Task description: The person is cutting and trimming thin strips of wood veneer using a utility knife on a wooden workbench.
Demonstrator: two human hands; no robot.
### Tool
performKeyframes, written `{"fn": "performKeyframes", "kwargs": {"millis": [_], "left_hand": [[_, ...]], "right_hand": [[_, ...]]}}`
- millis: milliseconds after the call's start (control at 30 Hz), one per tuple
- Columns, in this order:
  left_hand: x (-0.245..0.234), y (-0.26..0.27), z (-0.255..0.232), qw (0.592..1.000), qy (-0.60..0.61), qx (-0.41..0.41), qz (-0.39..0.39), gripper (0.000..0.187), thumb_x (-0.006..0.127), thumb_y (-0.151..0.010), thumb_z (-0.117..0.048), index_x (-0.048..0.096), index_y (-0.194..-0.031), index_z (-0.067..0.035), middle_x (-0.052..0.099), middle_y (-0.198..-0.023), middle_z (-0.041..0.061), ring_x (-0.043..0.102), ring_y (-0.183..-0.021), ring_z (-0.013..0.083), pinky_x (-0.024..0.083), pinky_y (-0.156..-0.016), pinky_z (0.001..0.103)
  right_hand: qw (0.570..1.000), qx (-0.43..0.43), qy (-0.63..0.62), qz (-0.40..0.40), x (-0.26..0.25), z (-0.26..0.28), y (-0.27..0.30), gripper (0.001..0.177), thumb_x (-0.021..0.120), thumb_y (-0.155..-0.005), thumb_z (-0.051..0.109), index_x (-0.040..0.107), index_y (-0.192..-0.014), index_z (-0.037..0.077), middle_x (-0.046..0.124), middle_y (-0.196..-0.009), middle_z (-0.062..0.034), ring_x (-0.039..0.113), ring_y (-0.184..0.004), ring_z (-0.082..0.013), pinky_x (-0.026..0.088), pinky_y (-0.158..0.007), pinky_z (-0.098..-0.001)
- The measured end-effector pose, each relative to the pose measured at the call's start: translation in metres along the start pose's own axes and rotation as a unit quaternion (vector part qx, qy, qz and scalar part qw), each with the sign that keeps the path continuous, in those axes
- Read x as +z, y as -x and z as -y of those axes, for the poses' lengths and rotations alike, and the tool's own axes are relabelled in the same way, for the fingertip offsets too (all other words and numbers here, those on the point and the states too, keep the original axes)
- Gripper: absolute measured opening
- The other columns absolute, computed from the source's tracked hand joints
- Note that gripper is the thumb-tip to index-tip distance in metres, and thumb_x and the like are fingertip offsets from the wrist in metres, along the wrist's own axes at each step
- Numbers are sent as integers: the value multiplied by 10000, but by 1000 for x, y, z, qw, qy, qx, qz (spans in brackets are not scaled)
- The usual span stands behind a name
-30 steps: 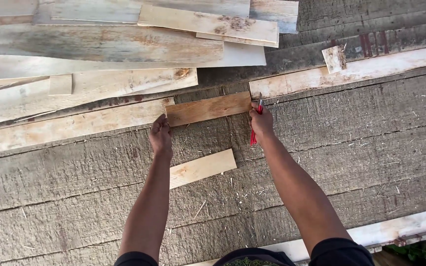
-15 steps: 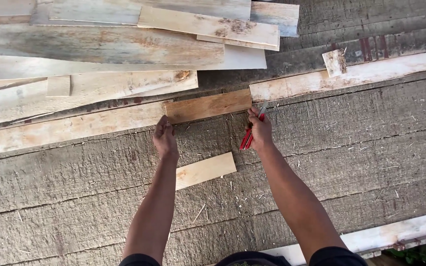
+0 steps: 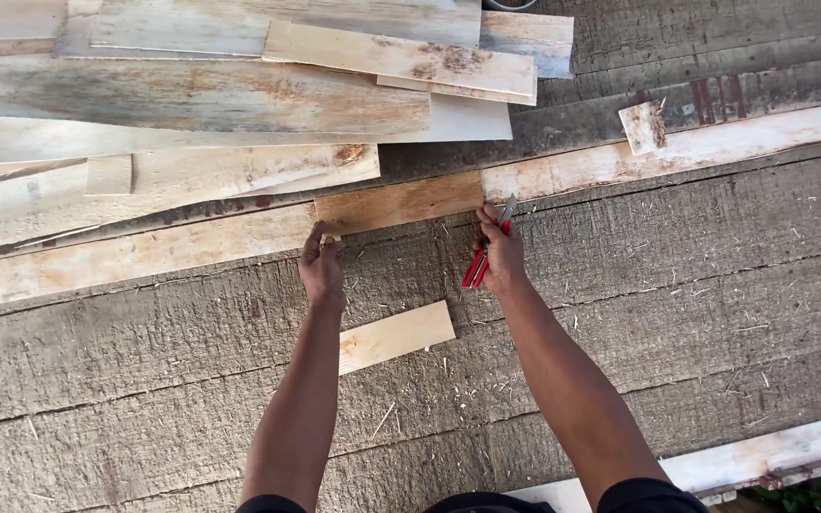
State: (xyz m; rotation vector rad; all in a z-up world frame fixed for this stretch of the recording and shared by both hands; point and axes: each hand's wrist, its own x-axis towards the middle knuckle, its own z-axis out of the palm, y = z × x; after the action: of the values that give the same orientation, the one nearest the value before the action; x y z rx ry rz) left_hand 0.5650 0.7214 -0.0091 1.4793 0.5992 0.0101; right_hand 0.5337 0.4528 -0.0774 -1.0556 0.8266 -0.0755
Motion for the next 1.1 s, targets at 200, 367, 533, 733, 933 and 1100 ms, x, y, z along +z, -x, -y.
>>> {"fn": "performKeyframes", "kwargs": {"millis": [200, 367, 533, 733, 933, 1100], "left_hand": [[-16, -15, 24, 1000, -8, -3, 1, 403, 612, -1008, -117, 665, -1395, -213, 637, -1412, 102, 615, -1086, 125, 527, -928, 369], [-24, -36, 38, 1000, -18, -13, -15, 361, 607, -1004, -98, 695, -1342, -187, 696, -1244, 40, 626, -1035, 103, 510, -952, 337], [-26, -28, 6, 999, -26, -34, 3, 366, 588, -977, -54, 727, -1286, -192, 656, -985, -26, 620, -870, 67, 578, -886, 309], [-48, -74, 32, 975, -212, -9, 60, 399, 677, -957, -218, 691, -1331, -355, 763, -1091, -105, 735, -911, 55, 556, -871, 302], [-44, -123, 57, 932, -348, 86, 55, 370, 729, -893, -319, 712, -1262, -307, 775, -984, -101, 748, -938, 140, 575, -882, 366], [-33, -140, 63, 904, -412, 102, 60, 433, 887, -690, -358, 738, -1096, -341, 707, -801, -140, 742, -856, 139, 587, -826, 388]], "right_hand": [[999, -17, -5, -37, -6, -3, -2, 354, 592, -991, 127, 640, -1334, 199, 696, -1353, -7, 603, -599, -125, 557, -600, -331], [998, -9, -44, -37, -7, 5, 1, 339, 551, -1019, 122, 634, -1336, 206, 665, -1407, 9, 578, -614, -135, 535, -618, -337], [999, -19, -4, -35, -2, 8, 7, 361, 531, -1030, 122, 615, -1375, 185, 636, -1450, 6, 573, -618, -148, 540, -621, -340], [989, -71, 117, -59, 9, -21, 8, 343, 575, -1067, 194, 561, -1409, 207, 674, -1345, -22, 628, -623, -133, 573, -583, -324], [953, -40, 294, 68, 94, -29, 73, 203, 535, -1042, 323, 534, -1095, 126, 664, -945, -104, 704, -625, -237, 594, -586, -389], [838, -25, 521, 163, 155, -63, 92, 199, 515, -1007, 384, 546, -1011, 188, 743, -673, -17, 757, -560, -218, 598, -480, -336]]}}
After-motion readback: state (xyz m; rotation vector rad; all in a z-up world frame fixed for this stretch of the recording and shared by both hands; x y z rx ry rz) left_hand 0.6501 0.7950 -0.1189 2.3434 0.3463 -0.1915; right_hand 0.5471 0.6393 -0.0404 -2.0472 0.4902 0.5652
